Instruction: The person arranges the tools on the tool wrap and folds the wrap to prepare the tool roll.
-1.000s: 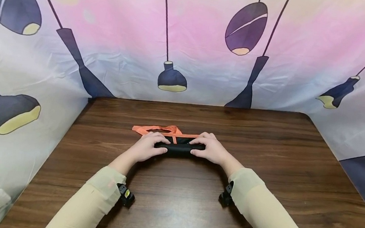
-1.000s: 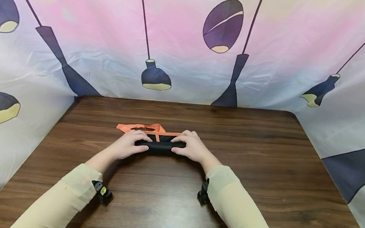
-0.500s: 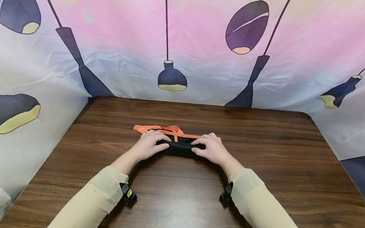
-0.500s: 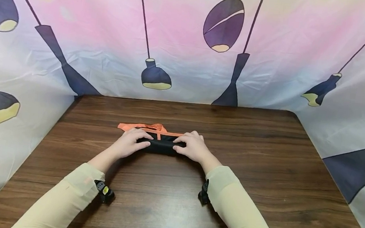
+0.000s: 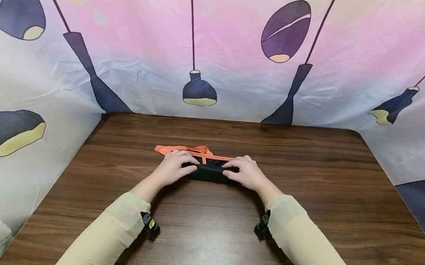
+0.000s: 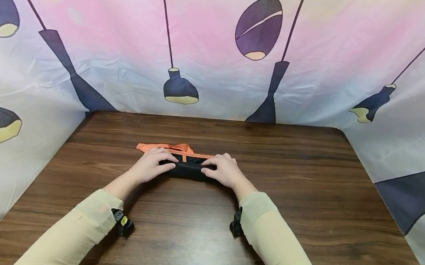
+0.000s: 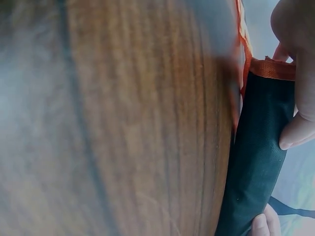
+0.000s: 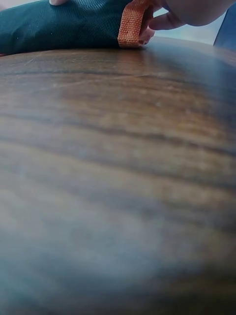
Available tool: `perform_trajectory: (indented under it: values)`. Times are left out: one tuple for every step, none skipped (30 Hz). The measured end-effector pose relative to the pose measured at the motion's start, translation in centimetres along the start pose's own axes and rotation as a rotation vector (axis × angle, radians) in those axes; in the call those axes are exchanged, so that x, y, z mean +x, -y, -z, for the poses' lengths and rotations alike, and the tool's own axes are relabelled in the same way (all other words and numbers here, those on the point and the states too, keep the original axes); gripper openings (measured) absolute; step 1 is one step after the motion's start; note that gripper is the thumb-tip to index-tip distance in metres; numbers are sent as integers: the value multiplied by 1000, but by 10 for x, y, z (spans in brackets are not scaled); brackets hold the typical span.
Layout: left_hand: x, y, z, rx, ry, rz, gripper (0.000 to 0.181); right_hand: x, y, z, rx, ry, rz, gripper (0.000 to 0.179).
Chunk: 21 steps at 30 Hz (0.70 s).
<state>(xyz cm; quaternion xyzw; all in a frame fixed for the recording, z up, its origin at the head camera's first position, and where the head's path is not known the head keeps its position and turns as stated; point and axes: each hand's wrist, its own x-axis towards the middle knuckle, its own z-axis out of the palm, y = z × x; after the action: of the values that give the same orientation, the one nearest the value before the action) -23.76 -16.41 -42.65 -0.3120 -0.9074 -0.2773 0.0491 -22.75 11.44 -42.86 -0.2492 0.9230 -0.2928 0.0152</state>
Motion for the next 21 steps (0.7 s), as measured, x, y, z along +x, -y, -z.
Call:
perform_trajectory:
  values:
    - [0,0,0,3,-1,-1,18,0,0,0,0,2,-3,28]
    - [-1,0,0,9,-2,-4,18,0,0,-1,0,2,-5,28]
    - [-1,-1,0,14,-6,-8,18,0,0,-1,1,2,-7,28]
    - [-2,-1,1,20,-10,-12,18,0,0,-1,2,1,-8,28]
    - [-2,-1,0,25,-14,-17,19,0,0,-1,1,-2,-6,28]
    - [-3,-1,1,28,-13,-20,19,0,0,-1,0,-2,-8,28]
    - [-3,-1,1,28,-11,-23,20,0,0,-1,-2,-3,-9,28]
    - [-4,-1,1,25,-5,-25,21,-1,0,-2,-3,-4,-9,29]
    - [-4,-1,1,22,6,-26,22,-1,0,-2,-3,-5,-9,29]
    - [-5,0,2,16,18,-25,23,-1,0,-2,-6,-9,-8,29]
    - [-5,1,2,10,32,-25,25,-2,1,-2,-9,-15,-1,30]
    - [-5,1,3,4,47,-21,27,-3,1,-2,-10,-21,2,31]
    - [-6,2,3,0,64,-16,29,-3,1,-3,-15,-29,12,31]
    - [-6,3,3,1,79,-13,32,-4,1,-3,-23,-38,23,32]
    - [-6,4,4,3,94,-9,34,-4,2,-3,-33,-46,36,33]
    - [-6,4,4,5,105,-8,36,-4,2,-4,-44,-56,47,33]
    - [-6,5,4,10,114,-9,38,-4,2,-4,-49,-64,56,33]
    - [-6,5,4,15,119,-7,38,-5,2,-5,-59,-71,63,32]
    - [-6,5,4,20,122,-6,39,-5,2,-6,-73,-76,73,31]
    - [-7,5,3,20,122,-4,39,-6,2,-6,-84,-79,78,30]
    - [-7,5,3,22,121,0,38,-6,2,-7,-94,-80,82,29]
